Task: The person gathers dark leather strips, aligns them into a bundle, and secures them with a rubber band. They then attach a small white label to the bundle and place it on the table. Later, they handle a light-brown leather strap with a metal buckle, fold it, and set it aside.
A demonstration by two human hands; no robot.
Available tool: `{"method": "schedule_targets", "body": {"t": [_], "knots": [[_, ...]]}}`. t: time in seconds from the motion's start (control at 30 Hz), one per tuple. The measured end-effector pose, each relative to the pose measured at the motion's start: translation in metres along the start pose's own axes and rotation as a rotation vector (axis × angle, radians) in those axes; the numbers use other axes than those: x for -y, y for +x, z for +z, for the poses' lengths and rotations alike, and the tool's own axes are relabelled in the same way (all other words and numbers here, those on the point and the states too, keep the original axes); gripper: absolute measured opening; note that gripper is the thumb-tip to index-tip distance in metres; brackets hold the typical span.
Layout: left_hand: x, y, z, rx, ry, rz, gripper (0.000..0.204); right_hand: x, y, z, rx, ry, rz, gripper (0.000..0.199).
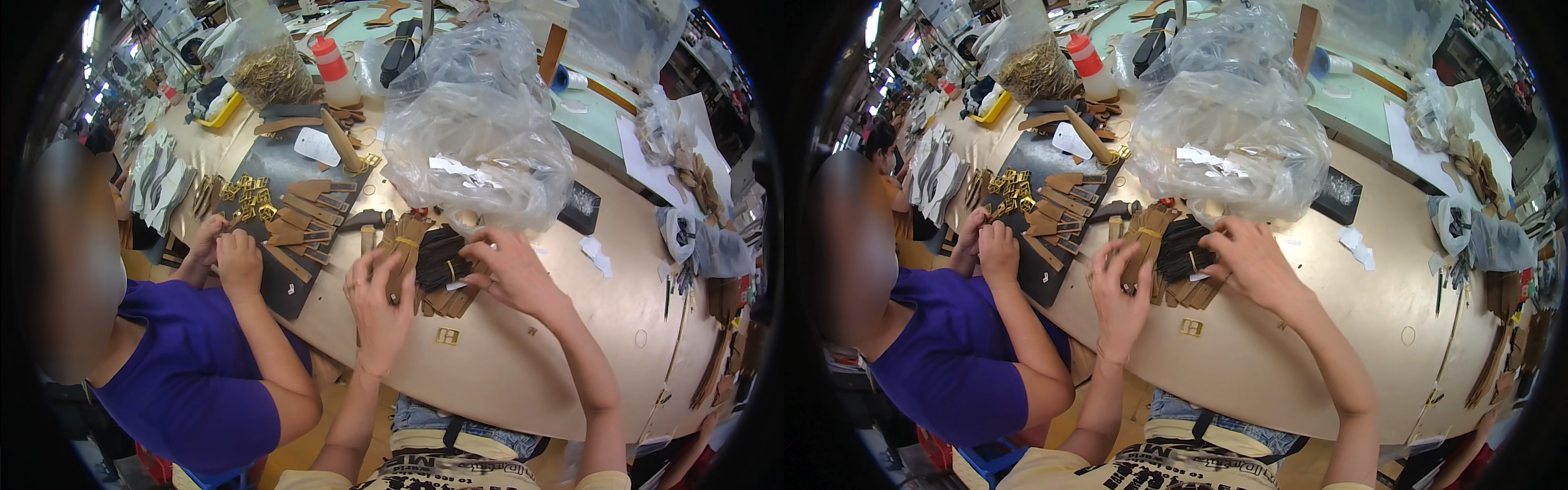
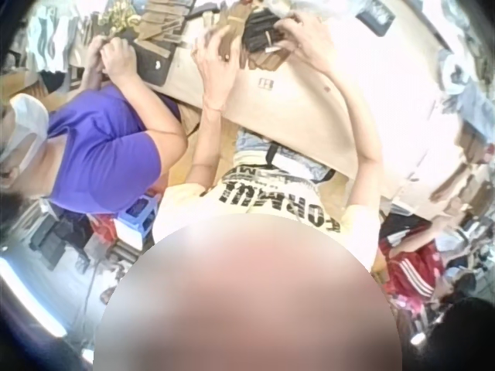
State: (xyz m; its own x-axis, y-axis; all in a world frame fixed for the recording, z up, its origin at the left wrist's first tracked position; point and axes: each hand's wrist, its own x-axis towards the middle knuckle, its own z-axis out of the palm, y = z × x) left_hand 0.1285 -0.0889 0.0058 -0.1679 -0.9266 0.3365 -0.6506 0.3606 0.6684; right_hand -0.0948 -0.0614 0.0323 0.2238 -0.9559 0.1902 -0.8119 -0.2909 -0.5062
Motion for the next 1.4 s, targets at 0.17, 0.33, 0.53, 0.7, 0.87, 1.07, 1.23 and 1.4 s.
{"method": "schedule_targets", "body": {"t": [0.17, 0.33, 0.53, 0.7, 0.87, 1.07, 1.23, 1.4], "knots": [[0.004, 0.040, 0.014, 0.027, 0.226, 0.033, 0.037, -0.008, -0.028, -0.026, -0.042, 0.010, 0.125, 0.026], [0.005, 0.040, 0.013, 0.087, 0.302, -0.033, 0.040, -0.016, -0.061, -0.041, 0.061, 0.020, 0.276, 0.021], [0.011, 0.040, 0.012, 0.035, 0.152, -0.029, 0.034, -0.012, -0.053, -0.019, 0.091, -0.006, 0.145, 0.023], [0.021, 0.035, 0.001, -0.009, -0.414, -0.250, 0.035, -0.011, -0.044, -0.021, 0.049, 0.054, 0.141, 0.024], [0.034, 0.027, -0.018, -0.044, -1.047, -0.341, 0.028, -0.014, -0.051, -0.028, 0.057, 0.131, 0.218, 0.022], [0.040, 0.015, -0.034, -0.043, -1.383, -0.443, 0.031, -0.021, -0.057, -0.026, 0.078, 0.175, 0.270, 0.021], [0.036, -0.009, -0.049, 0.155, -1.801, -0.436, 0.042, -0.022, -0.057, -0.024, 0.072, 0.195, 0.250, 0.021], [0.034, -0.041, -0.053, 0.345, -1.726, -0.257, 0.062, -0.017, -0.051, -0.022, 0.088, 0.210, 0.224, 0.020]]}}
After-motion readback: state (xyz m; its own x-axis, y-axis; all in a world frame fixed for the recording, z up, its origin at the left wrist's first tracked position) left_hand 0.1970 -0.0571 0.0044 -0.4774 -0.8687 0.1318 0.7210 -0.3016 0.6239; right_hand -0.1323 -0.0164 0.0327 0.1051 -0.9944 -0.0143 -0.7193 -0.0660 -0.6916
